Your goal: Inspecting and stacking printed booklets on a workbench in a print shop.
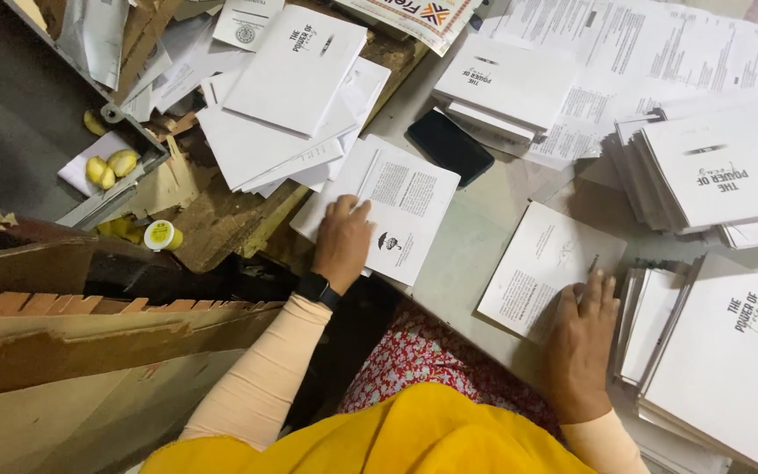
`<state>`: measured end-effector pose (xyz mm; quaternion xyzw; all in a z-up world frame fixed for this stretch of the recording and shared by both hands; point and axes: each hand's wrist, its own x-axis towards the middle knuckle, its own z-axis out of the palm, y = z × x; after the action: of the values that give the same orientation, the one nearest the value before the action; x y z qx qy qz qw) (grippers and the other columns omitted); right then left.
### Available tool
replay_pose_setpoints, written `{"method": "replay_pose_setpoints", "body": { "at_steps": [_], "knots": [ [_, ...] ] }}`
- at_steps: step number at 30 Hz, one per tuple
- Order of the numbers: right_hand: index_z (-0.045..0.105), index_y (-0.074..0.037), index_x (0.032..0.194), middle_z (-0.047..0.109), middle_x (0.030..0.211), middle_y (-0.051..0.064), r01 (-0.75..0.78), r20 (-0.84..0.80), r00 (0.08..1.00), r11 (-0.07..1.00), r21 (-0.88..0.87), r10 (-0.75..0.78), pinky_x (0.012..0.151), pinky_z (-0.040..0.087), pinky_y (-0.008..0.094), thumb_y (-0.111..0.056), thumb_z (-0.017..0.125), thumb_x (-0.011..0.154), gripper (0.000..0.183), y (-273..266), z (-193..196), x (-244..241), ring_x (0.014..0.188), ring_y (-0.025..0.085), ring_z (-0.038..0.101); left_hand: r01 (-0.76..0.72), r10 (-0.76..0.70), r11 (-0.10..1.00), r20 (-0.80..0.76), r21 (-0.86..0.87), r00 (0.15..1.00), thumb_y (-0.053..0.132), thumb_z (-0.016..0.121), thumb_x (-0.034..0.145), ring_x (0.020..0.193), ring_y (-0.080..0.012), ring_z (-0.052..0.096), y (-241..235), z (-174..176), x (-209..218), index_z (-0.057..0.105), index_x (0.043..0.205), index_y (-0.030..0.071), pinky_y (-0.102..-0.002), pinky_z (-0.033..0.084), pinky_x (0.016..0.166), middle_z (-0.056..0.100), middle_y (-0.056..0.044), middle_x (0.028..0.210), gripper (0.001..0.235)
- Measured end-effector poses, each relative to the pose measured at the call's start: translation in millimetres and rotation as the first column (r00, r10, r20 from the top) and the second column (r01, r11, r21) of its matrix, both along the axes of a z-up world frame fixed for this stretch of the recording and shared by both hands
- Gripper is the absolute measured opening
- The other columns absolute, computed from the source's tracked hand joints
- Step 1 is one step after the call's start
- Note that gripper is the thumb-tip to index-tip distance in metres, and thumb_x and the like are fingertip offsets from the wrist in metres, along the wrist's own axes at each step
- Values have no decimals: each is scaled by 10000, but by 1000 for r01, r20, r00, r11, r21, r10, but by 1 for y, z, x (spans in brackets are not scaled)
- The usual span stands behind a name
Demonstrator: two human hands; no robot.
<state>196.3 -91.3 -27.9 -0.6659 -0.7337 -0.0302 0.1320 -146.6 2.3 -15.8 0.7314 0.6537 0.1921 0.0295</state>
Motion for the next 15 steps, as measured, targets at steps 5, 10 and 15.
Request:
{"method": "replay_pose_setpoints", "body": {
  "at_steps": [5, 10, 15],
  "knots": [
    [484, 119, 1301, 264, 1532, 365, 24, 5, 1000, 997, -73, -24, 1197, 188, 529, 271, 441, 675, 646, 1, 5, -7, 1462, 479, 200, 201, -165, 930, 140, -308, 976, 298, 829, 742, 1295, -459, 323, -11, 25, -13, 396, 1397, -1, -542, 381, 999, 338, -299, 1427, 841],
    [464, 97, 1273, 296, 1484, 415, -91, -164, 982, 996, 26, 94, 1149, 220, 617, 312, 450, 490, 813, -5, 22, -18, 1423, 548, 230, 317, -284, 858, 142, -405, 948, 309, 924, 634, 1394, -489, 187, -11, 17, -29, 348, 1449, 52, -565, 259, 1098, 214, -317, 1510, 1031],
    [573, 25, 1243, 408, 1441, 366, -80, -224, 970, 995, 56, 90, 1140, 270, 608, 183, 466, 782, 499, -5, 29, -27, 1388, 510, 340, 441, -406, 848, 174, -293, 897, 198, 823, 724, 1377, -336, 366, -14, 20, -36, 482, 1321, -54, -440, 396, 1057, 344, -246, 1490, 732]
  ]
}}
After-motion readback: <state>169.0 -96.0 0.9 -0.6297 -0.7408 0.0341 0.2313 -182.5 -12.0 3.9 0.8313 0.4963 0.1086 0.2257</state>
